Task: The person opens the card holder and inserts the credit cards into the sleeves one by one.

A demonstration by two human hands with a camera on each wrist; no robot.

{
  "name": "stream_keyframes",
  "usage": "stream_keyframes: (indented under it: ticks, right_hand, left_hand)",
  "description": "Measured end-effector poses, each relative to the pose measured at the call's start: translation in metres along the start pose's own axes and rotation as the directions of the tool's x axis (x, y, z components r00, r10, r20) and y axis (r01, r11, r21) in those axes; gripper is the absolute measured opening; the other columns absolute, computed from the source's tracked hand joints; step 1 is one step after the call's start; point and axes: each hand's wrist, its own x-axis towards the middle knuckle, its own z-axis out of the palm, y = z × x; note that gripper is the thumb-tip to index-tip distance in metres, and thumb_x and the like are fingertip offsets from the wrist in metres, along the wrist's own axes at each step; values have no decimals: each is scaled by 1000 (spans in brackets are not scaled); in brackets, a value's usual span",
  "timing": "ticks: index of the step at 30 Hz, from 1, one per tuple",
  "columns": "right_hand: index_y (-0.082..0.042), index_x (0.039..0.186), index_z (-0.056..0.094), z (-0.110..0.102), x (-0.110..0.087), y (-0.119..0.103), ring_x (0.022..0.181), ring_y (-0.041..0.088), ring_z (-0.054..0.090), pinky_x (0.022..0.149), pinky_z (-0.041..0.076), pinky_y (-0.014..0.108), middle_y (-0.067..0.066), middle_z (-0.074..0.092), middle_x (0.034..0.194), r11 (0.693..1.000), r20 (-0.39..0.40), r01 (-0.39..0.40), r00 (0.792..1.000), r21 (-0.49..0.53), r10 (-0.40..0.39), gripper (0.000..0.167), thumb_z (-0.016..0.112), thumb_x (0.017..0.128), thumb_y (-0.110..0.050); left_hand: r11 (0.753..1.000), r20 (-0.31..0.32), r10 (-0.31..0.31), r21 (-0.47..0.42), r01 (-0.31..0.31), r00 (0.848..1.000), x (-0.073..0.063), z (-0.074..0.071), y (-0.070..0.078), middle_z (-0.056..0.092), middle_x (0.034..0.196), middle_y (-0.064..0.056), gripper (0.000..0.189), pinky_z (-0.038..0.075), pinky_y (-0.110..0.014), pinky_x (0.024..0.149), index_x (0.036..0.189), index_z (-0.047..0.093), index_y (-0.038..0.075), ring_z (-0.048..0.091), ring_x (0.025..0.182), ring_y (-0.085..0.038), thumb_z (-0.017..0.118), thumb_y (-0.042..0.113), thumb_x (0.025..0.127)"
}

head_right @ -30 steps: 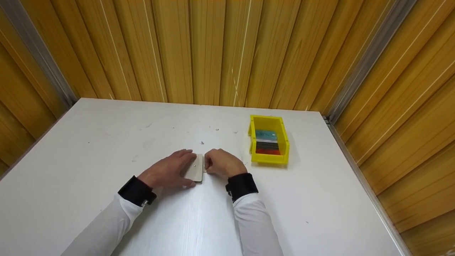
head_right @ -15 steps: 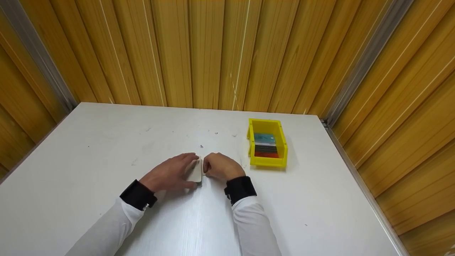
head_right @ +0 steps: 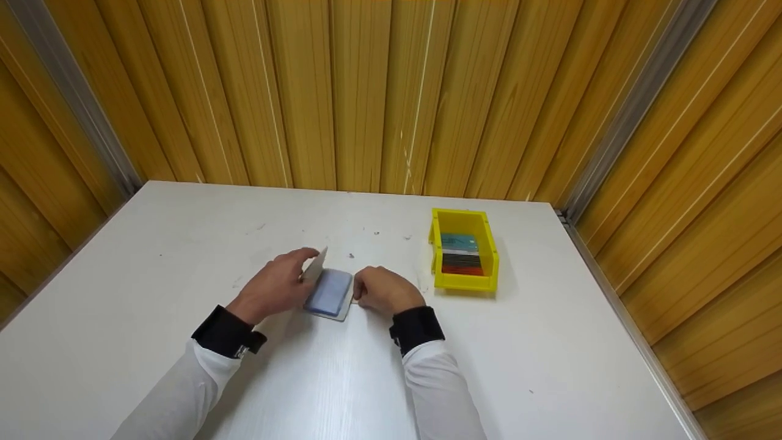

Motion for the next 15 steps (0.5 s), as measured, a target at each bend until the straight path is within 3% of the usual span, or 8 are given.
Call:
stream_keyframes:
  ticks: [2, 4, 6, 8, 12, 15]
  right_hand:
    - [-10, 103, 75, 1, -1, 0, 90, 16, 59, 91, 52, 36, 2, 70, 96, 1000, 1, 2, 1000, -3, -2, 6, 75, 100, -4]
    - [-9, 103, 75, 1, -1, 0, 90, 16, 58, 91, 52, 36, 2, 69, 96, 1000, -1, 9, 1000, -12, -9, 6, 75, 100, -5]
    - [-9, 103, 75, 1, -1, 1, 89, 16, 58, 91, 52, 36, 3, 70, 95, 999, -6, 24, 1000, -24, -24, 5, 75, 100, -5]
    - [-9, 103, 75, 1, -1, 1, 90, 16, 58, 92, 52, 37, 3, 70, 96, 999, -13, 29, 999, -29, -30, 5, 74, 100, -5]
    - [-8, 102, 74, 1, -2, 2, 91, 17, 60, 92, 54, 39, 5, 72, 98, 996, -44, 61, 997, -65, -64, 6, 72, 100, -2]
    - [-7, 103, 74, 2, -2, 1, 92, 18, 61, 92, 54, 40, 6, 73, 98, 993, -77, 70, 994, -94, -77, 7, 70, 100, -1]
  left_hand:
    - [998, -52, 12, 66, -8, 999, 0, 1, -2, 62, 155, -21, 60, 60, -48, 104, 159, 48, 2, 72, 125, -33, 65, 8, 103]
    - [980, -75, 74, 192, -58, 994, 0, 3, -4, 53, 165, -19, 60, 55, -49, 116, 163, 44, 2, 62, 145, -34, 63, 7, 106]
    - [944, -68, 135, 312, -107, 989, -2, 3, -7, 44, 173, -15, 56, 44, -51, 127, 162, 45, 1, 45, 160, -35, 58, 6, 109]
    - [901, -54, 178, 410, -140, 983, -5, 3, -10, 44, 174, -14, 48, 37, -53, 131, 158, 52, -1, 37, 165, -36, 53, 5, 110]
    - [885, -82, 144, 457, -91, 986, -11, 2, -16, 54, 166, -16, 41, 37, -55, 131, 145, 64, -5, 41, 162, -37, 51, 4, 108]
    - [902, -64, 79, 429, -44, 995, -16, 0, -21, 57, 162, -19, 41, 37, -54, 131, 141, 66, -9, 43, 161, -38, 55, 5, 104]
